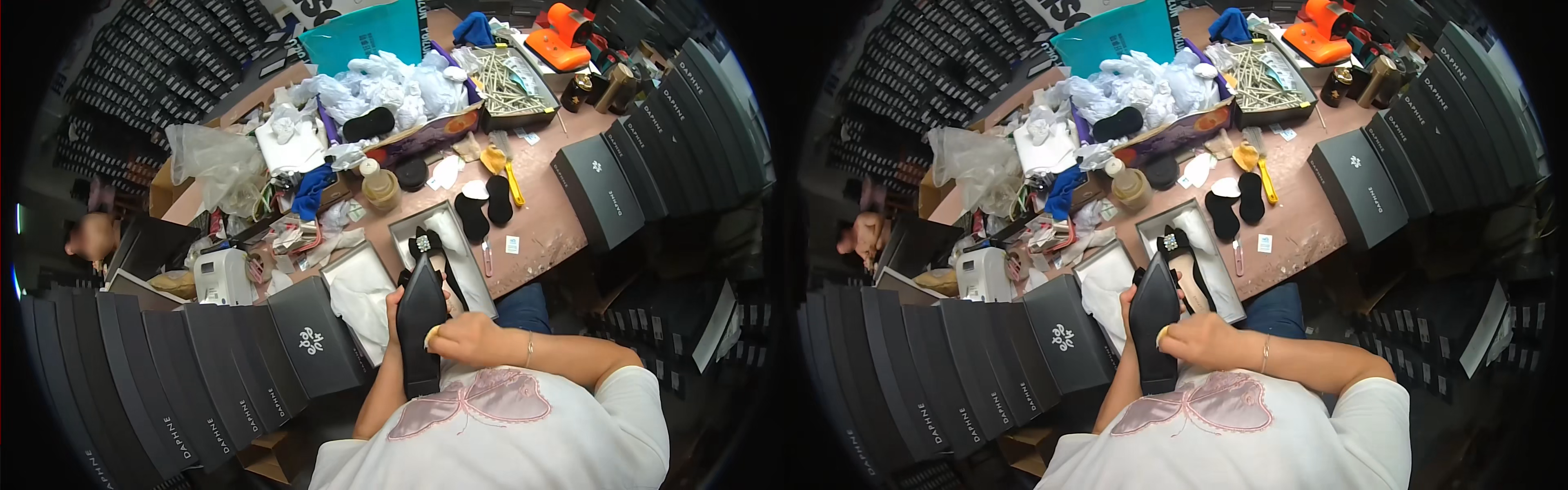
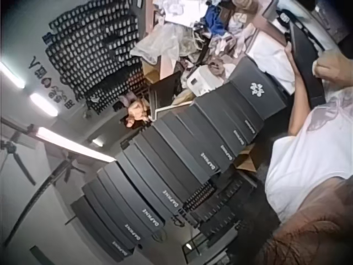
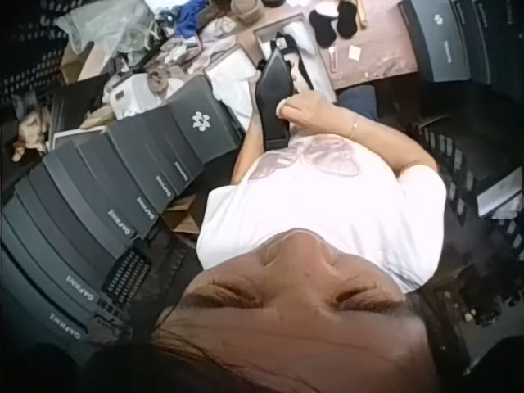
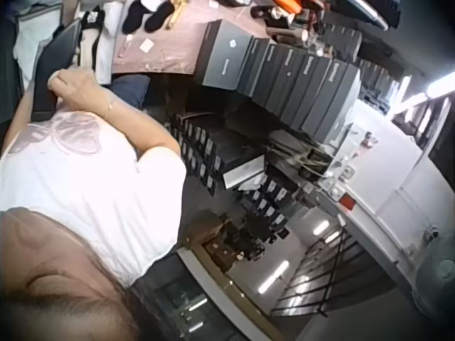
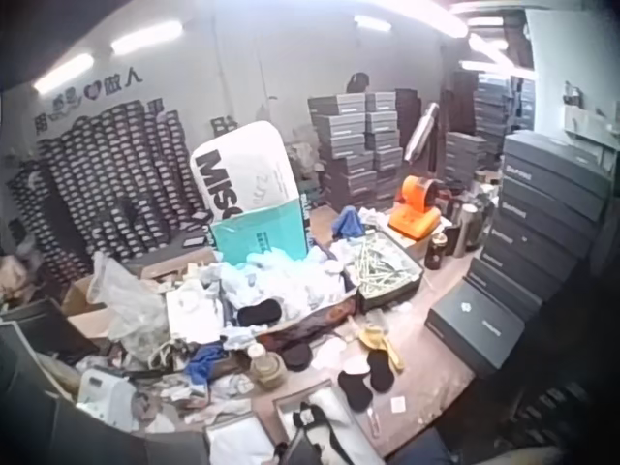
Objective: The person is cleaning and packing a pair of shoes into a box with protective materials.
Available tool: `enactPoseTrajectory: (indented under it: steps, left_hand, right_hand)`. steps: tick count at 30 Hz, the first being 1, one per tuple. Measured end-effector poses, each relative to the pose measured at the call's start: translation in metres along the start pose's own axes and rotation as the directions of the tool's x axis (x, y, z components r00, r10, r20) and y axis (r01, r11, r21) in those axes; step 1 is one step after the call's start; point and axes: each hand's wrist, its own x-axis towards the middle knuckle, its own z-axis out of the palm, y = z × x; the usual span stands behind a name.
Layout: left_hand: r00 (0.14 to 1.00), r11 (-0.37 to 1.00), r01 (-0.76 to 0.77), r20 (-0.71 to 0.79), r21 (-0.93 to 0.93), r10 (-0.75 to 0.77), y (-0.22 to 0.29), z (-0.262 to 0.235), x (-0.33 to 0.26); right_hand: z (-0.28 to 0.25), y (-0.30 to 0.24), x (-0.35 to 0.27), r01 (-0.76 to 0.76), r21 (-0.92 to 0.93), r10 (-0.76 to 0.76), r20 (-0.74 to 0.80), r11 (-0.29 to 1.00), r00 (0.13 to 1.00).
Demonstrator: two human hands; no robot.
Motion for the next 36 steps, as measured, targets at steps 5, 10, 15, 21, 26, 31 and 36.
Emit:
enactPoseTrajectory:
  steps: [5,10,15,21,26,31,36]
  left_hand:
    - [0.884,0.921,-0.22,-0.334,0.323,0.328,-0.016,-0.054,0.007]
    - [0.977,0.981,-0.147,-0.138,0.13,0.165,-0.018,0.005,0.007]
    - [0.999,0.993,0.031,-0.017,0.111,-0.03,-0.002,0.009,0.006]
    - [0.983,0.991,-0.08,-0.156,0.104,0.095,-0.007,0.001,0.003]
    - [0.976,0.99,-0.104,-0.179,0.099,0.12,-0.014,-0.007,0.007]
    - [0.961,0.983,0.18,-0.206,-0.032,-0.182,0.001,-0.018,0.009]
    - [0.988,1.0,-0.011,-0.156,-0.004,0.011,-0.011,-0.01,0.008]
  right_hand:
    - [-0.013,0.041,0.024,-0.207,-0.125,0.188,-0.151,0.97,0.971]
    - [0.0,0.039,0.022,-0.26,-0.071,0.258,-0.045,0.963,0.965]
    - [0.022,0.044,0.025,-0.247,0.008,0.247,-0.072,0.969,0.966]
    - [0.02,0.027,0.033,-0.298,0.056,0.291,0.11,0.953,0.95]
    - [0.011,0.043,0.044,-0.249,-0.086,0.247,-0.033,0.965,0.968]
    - [0.011,0.026,0.051,-0.308,-0.109,0.326,0.261,0.945,0.909]
    - [0.008,0.024,0.048,-0.351,-0.077,0.358,0.29,0.933,0.888]
